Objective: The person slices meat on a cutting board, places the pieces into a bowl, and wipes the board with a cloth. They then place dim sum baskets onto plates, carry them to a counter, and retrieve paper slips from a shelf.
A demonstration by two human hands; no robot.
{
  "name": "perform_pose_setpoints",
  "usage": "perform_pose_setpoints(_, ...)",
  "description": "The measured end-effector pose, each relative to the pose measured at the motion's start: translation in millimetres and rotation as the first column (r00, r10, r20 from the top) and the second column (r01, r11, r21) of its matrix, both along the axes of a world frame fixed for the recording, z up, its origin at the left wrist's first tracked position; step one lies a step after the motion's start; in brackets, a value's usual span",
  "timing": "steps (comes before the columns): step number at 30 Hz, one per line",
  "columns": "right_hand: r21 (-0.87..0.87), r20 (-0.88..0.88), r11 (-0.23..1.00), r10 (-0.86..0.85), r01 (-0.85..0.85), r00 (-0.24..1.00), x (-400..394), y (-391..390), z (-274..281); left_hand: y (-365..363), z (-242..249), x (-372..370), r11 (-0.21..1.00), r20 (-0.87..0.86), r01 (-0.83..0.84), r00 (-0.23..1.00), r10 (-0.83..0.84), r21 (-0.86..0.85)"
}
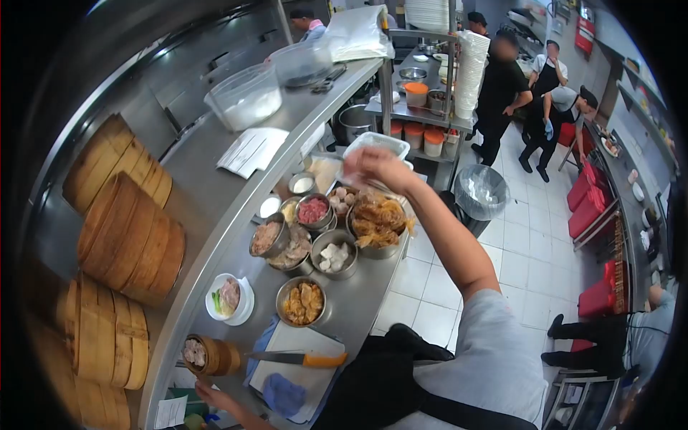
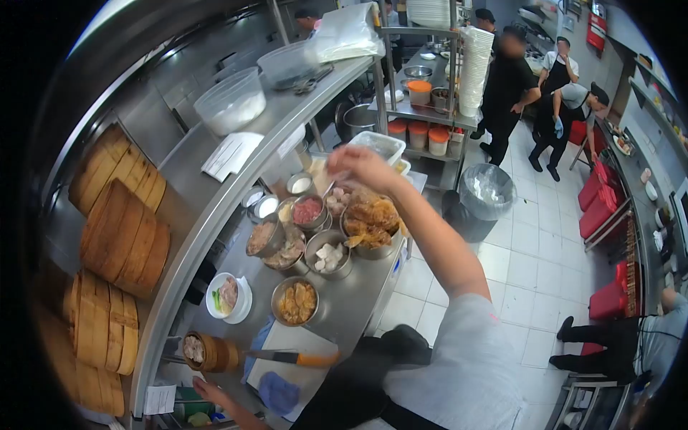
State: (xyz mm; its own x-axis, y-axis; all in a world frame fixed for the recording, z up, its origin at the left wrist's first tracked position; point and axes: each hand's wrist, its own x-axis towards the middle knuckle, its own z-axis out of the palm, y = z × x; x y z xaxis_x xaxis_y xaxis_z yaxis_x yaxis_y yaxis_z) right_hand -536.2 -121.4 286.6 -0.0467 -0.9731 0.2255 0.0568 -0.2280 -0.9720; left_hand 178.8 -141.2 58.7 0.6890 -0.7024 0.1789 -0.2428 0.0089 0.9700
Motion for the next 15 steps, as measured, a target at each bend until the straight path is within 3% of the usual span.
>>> perform_pose_setpoints(1, -0.111, 0.053, 0.966, -0.228, 0.233, 0.972, -17.2, -6.7, 8.8, 7.9, 0.1, -15.0, 1.000, 0.000, -0.004, 1.000, 0.004, -0.012)
perform_pose_setpoints(3, -0.169, 0.085, 0.936, -0.297, 0.308, 0.951, -27.3, -25.5, 33.1, 29.6, 6.6, -41.9, 0.971, 0.259, 0.116, 0.964, -0.059, -0.210)
perform_pose_setpoints(7, -0.286, 0.118, 0.952, -0.076, 0.107, 0.990, -2.6, -69.6, 43.8, 46.9, 32.6, -117.6, 0.976, 0.160, 0.006, 0.987, 0.029, -0.216)
perform_pose_setpoints(8, -0.266, 0.297, 0.961, 0.012, 0.071, 0.955, 7.4, -75.2, 39.0, 47.5, 33.1, -131.1, 0.964, 0.151, 0.023, 0.988, 0.018, -0.263)
perform_pose_setpoints(9, -0.247, 0.349, 0.967, 0.031, 0.060, 0.937, 19.1, -67.7, 37.8, 49.1, 31.8, -143.1, 0.951, 0.143, 0.036, 0.990, 0.009, -0.309)
perform_pose_setpoints(12, -0.226, 0.261, 0.974, 0.065, -0.004, 0.963, 66.6, -49.9, 23.6, 65.8, 40.9, -185.3, 0.950, 0.153, 0.032, 0.988, 0.017, -0.309)
perform_pose_setpoints(14, -0.176, 0.446, 0.983, 0.120, -0.045, 0.887, 98.3, -28.4, 36.0, 90.6, 47.4, -207.5, 0.961, 0.162, 0.055, 0.987, -0.011, -0.272)
perform_pose_setpoints(15, -0.169, 0.450, 0.980, 0.170, -0.103, 0.877, 110.0, -31.9, 30.5, 103.5, 47.3, -213.8, 0.963, 0.161, 0.062, 0.987, -0.020, -0.262)
